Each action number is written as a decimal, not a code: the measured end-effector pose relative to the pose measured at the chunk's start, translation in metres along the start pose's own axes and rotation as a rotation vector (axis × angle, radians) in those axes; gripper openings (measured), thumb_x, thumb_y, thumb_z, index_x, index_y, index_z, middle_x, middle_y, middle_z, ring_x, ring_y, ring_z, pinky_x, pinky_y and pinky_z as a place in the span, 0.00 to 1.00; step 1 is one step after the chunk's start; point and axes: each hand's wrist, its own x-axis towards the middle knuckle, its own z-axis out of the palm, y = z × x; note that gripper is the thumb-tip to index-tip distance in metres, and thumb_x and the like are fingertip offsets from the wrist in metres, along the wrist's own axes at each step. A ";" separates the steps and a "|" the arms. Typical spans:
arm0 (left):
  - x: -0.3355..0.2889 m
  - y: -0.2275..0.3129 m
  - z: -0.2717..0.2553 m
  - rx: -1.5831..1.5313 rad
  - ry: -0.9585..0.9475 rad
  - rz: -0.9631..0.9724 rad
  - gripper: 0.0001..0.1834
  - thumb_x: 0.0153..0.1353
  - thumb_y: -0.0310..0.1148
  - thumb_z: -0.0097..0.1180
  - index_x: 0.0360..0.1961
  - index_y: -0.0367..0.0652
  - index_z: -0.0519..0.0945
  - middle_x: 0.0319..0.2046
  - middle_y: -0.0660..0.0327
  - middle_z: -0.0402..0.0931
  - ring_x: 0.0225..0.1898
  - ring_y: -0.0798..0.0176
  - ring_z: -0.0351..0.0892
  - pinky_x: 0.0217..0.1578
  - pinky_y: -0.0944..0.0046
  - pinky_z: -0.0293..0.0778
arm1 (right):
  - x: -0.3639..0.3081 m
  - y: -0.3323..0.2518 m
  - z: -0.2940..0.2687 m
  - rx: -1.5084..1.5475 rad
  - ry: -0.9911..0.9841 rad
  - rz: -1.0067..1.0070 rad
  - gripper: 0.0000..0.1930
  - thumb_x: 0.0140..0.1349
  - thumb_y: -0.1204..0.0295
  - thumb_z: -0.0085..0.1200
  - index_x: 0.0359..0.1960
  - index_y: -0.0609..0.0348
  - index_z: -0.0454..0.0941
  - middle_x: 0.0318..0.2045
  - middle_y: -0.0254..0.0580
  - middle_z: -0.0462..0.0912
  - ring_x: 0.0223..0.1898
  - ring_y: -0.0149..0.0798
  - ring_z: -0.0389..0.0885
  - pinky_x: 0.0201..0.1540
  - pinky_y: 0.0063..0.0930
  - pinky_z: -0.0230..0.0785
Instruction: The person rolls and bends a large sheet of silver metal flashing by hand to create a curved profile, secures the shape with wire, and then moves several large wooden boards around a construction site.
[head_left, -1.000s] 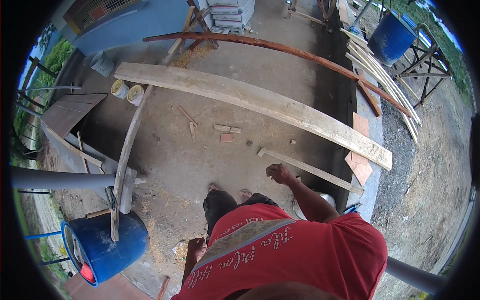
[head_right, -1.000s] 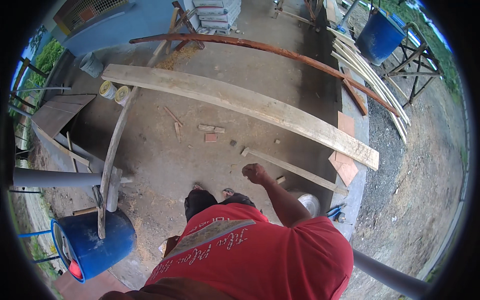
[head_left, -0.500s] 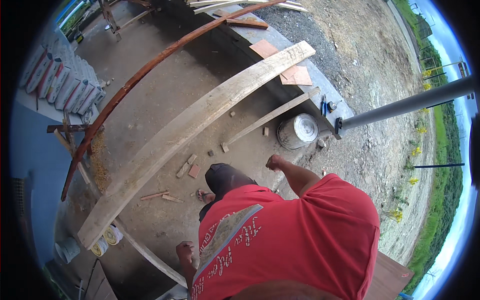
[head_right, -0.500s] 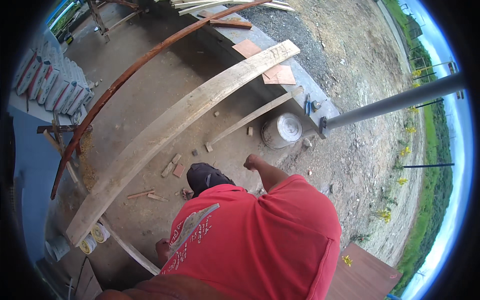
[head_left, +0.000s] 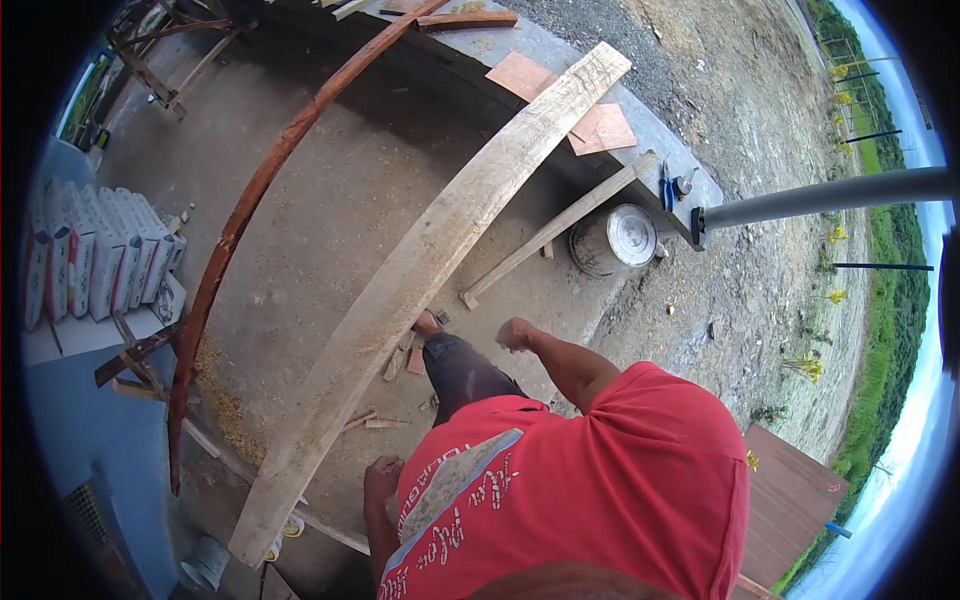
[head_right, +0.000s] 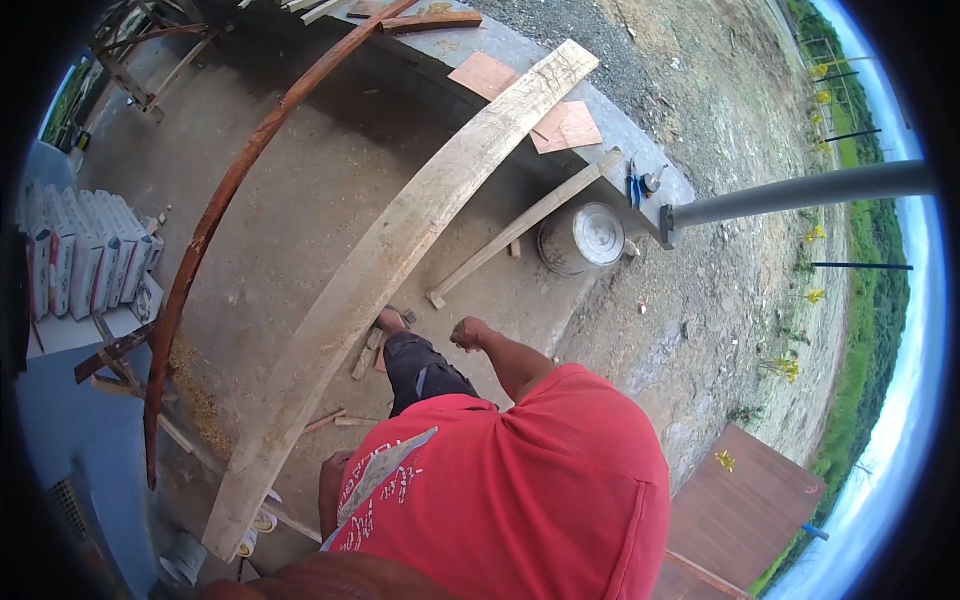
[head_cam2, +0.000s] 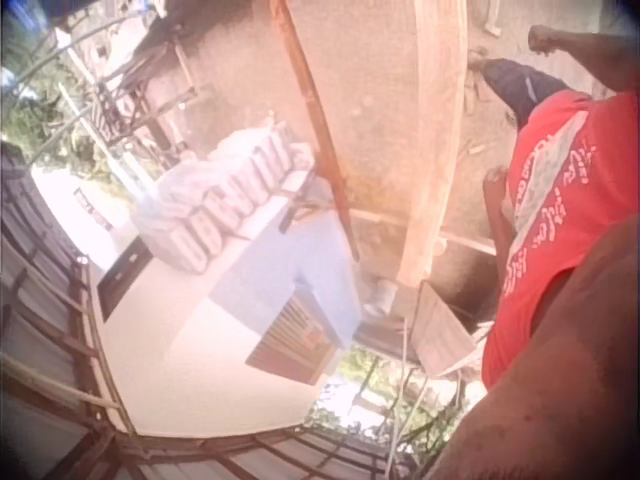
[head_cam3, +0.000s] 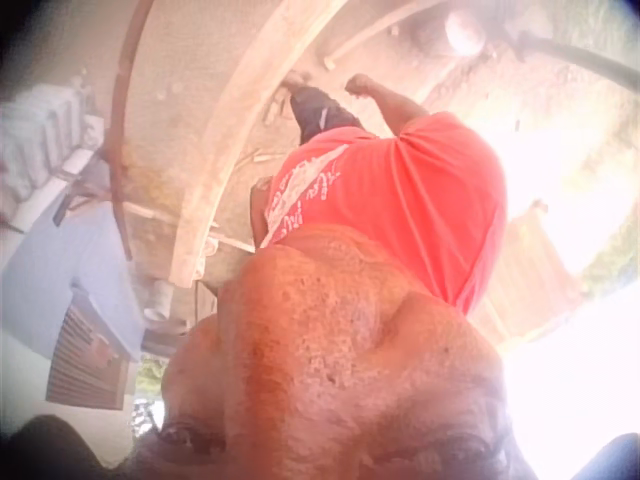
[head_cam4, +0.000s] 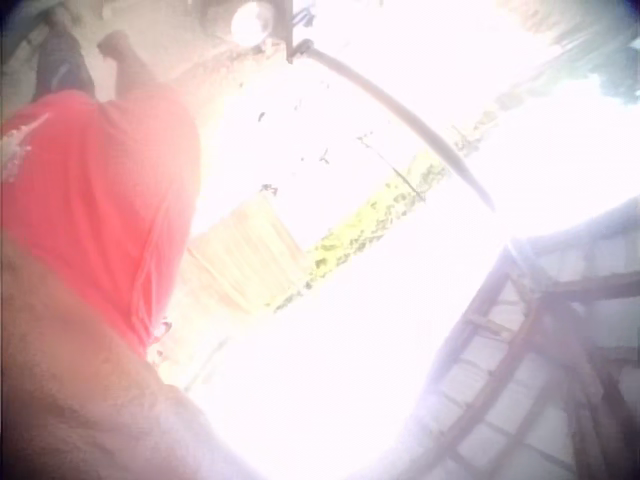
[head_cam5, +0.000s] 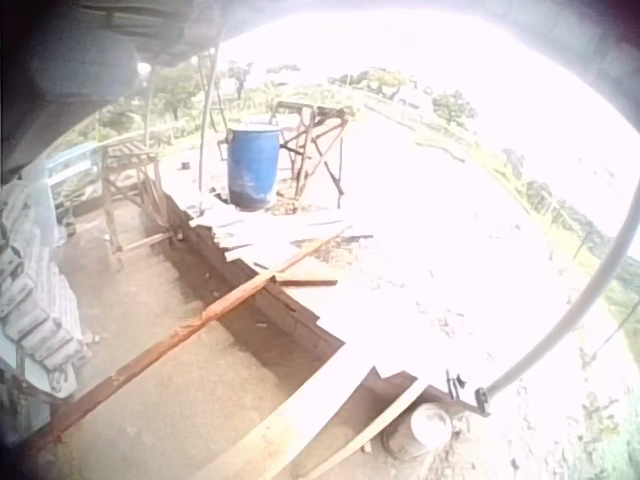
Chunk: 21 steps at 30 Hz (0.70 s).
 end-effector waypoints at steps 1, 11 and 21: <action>0.013 0.047 -0.008 0.136 -0.082 -0.058 0.18 0.57 0.40 0.61 0.40 0.33 0.83 0.34 0.54 0.84 0.33 0.65 0.82 0.39 0.65 0.75 | 0.008 -0.004 -0.027 0.518 -0.032 0.400 0.14 0.53 0.63 0.58 0.35 0.60 0.83 0.31 0.44 0.84 0.32 0.40 0.83 0.35 0.34 0.75; 0.245 0.164 -0.114 0.602 0.284 0.073 0.39 0.49 0.47 0.68 0.58 0.37 0.70 0.60 0.46 0.64 0.63 0.46 0.60 0.64 0.53 0.58 | 0.157 0.046 -0.154 1.650 0.531 0.613 0.57 0.50 0.34 0.54 0.72 0.49 0.36 0.69 0.53 0.50 0.66 0.64 0.53 0.66 0.57 0.45; 0.330 0.135 -0.122 0.596 -0.427 -0.324 0.59 0.42 0.76 0.54 0.63 0.34 0.66 0.61 0.44 0.66 0.63 0.48 0.65 0.62 0.56 0.63 | 0.174 0.076 -0.216 1.926 0.812 0.382 0.37 0.62 0.38 0.40 0.66 0.47 0.61 0.65 0.40 0.64 0.66 0.49 0.59 0.68 0.51 0.48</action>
